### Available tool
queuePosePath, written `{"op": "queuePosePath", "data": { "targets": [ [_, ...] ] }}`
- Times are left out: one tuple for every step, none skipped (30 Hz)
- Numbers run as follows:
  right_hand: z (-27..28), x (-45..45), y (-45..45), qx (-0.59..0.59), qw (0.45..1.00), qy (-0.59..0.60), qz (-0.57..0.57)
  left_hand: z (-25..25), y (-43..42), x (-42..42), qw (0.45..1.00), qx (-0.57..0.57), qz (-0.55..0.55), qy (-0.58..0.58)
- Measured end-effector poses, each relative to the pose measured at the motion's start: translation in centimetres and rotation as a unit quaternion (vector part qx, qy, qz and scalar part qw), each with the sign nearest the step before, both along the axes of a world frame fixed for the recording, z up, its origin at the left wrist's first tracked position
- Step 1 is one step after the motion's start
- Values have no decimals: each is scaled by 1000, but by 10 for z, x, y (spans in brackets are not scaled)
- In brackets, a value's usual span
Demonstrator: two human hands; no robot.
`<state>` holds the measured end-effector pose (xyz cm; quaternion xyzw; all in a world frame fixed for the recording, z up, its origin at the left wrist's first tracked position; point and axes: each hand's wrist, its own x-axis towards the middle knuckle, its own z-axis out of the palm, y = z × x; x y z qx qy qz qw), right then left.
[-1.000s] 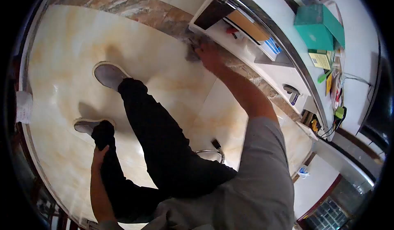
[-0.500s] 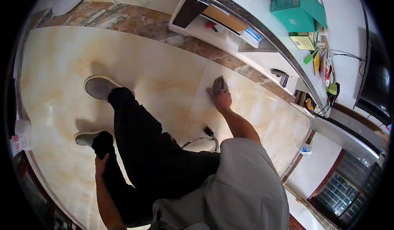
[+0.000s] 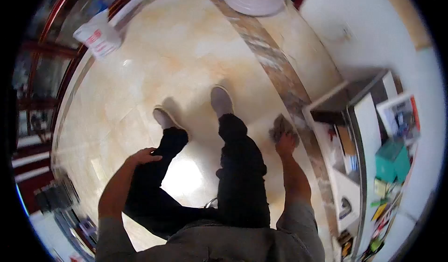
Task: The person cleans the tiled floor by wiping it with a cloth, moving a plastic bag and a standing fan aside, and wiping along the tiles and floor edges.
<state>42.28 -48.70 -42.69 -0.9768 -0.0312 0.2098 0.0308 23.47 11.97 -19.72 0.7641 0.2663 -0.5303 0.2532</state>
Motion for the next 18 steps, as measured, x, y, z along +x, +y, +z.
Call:
{"op": "queuePosePath", "data": {
  "targets": [
    [5,-4,3,-12,999,37,0,9,15,15,999,-21,-25,38],
    [-6,1,7,-4,1000,21,11,8,37,20,997,-30,-69,25],
    [9,5,15,83,995,2,-54,12,46,8,994,-32,-106,7],
    [24,8,30,163,978,-7,-130,27,60,21,995,-28,-98,-2],
    [27,11,36,135,982,30,-131,53,75,32,998,-43,21,27],
    [23,14,30,108,983,67,-132,66,76,34,987,-59,140,55],
    [35,14,32,106,976,81,-173,68,88,28,977,-35,209,5],
    [46,16,38,105,966,93,-216,72,101,21,966,-34,253,-42],
    [57,17,47,106,968,85,-213,81,113,19,951,-32,293,-90],
    [68,11,53,100,960,84,-247,89,121,14,953,11,280,-115],
    [77,11,57,89,953,80,-280,89,129,6,951,50,269,-140],
    [87,8,58,85,955,76,-272,74,145,-16,954,96,217,-181],
    [92,12,62,115,955,73,-264,56,154,-40,951,94,226,-187],
    [96,22,71,148,953,67,-255,35,161,-66,950,50,247,-183],
    [106,29,82,150,956,61,-246,20,164,-96,947,6,268,-176],
    [113,40,94,128,952,49,-274,7,165,-116,942,-38,287,-172],
    [119,55,109,110,945,33,-305,3,171,-119,935,-82,300,-173],
    [123,70,121,117,946,24,-301,17,161,-110,941,-87,297,-139]
  ]
}}
